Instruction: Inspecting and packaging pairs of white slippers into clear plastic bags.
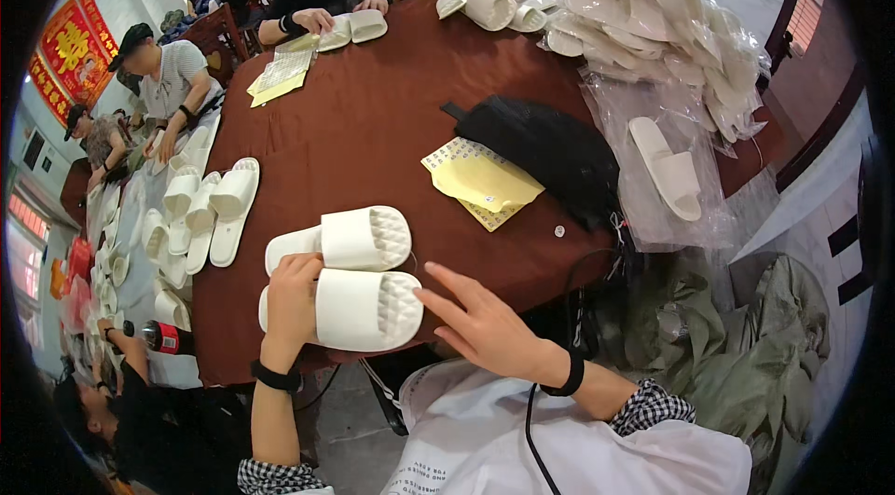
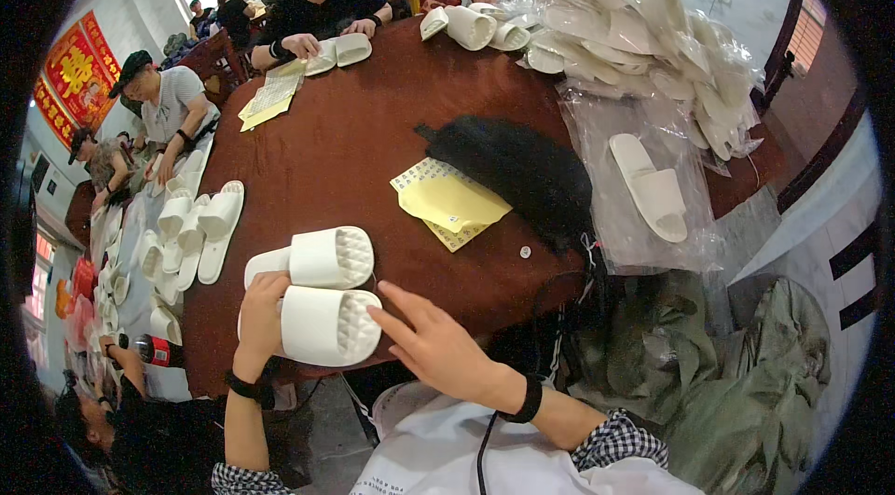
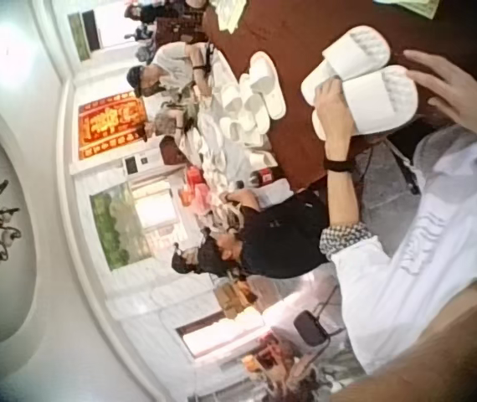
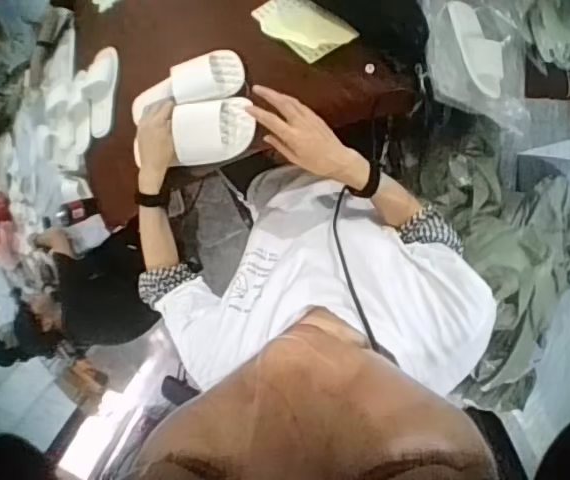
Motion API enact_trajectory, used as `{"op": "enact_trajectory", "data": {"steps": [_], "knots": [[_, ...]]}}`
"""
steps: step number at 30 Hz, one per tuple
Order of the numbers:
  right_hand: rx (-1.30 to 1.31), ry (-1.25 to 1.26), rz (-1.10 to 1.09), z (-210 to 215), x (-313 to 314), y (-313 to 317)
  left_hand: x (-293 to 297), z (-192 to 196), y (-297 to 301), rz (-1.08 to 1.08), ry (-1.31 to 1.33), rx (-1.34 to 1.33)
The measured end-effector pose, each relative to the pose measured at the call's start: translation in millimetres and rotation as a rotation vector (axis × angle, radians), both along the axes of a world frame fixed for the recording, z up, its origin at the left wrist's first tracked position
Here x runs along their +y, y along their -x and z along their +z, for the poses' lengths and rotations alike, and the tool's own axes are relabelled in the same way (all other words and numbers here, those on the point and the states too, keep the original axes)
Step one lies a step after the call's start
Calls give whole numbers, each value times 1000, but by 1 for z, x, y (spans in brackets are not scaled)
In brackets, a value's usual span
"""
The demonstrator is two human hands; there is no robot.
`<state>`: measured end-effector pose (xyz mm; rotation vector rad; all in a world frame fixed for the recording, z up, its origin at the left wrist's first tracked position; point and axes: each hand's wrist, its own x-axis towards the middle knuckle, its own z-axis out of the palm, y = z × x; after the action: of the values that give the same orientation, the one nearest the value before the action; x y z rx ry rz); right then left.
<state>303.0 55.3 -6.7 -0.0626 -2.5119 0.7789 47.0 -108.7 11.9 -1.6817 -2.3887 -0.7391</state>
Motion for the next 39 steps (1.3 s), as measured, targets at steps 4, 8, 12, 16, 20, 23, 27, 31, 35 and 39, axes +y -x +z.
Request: {"op": "enact_trajectory", "data": {"steps": [4,8,12,16,20,23,27,31,35,39], "knots": [[52,33,144,-15,-18,1,1,-2,12,97,-6,62],[31,-16,199,-25,-25,-1,6,-9,42,173,37,321],[21,20,191,-27,-25,1,18,-7,56,272,161,313],[56,63,177,-21,-25,11,36,-2,21,362,229,213],[51,-4,67,-23,-23,23,33,7,-17,226,196,41],[-1,-33,-28,-32,-21,28,11,-2,-17,151,-82,-98],[-4,-43,-30,-27,-18,31,-19,-23,-34,321,174,159],[26,-67,-38,-26,-14,38,-24,-37,-50,335,122,100],[71,-85,-77,-28,-3,46,-10,-29,-93,390,123,150],[75,-102,-52,-29,15,54,-12,-33,-120,389,86,145]]}}
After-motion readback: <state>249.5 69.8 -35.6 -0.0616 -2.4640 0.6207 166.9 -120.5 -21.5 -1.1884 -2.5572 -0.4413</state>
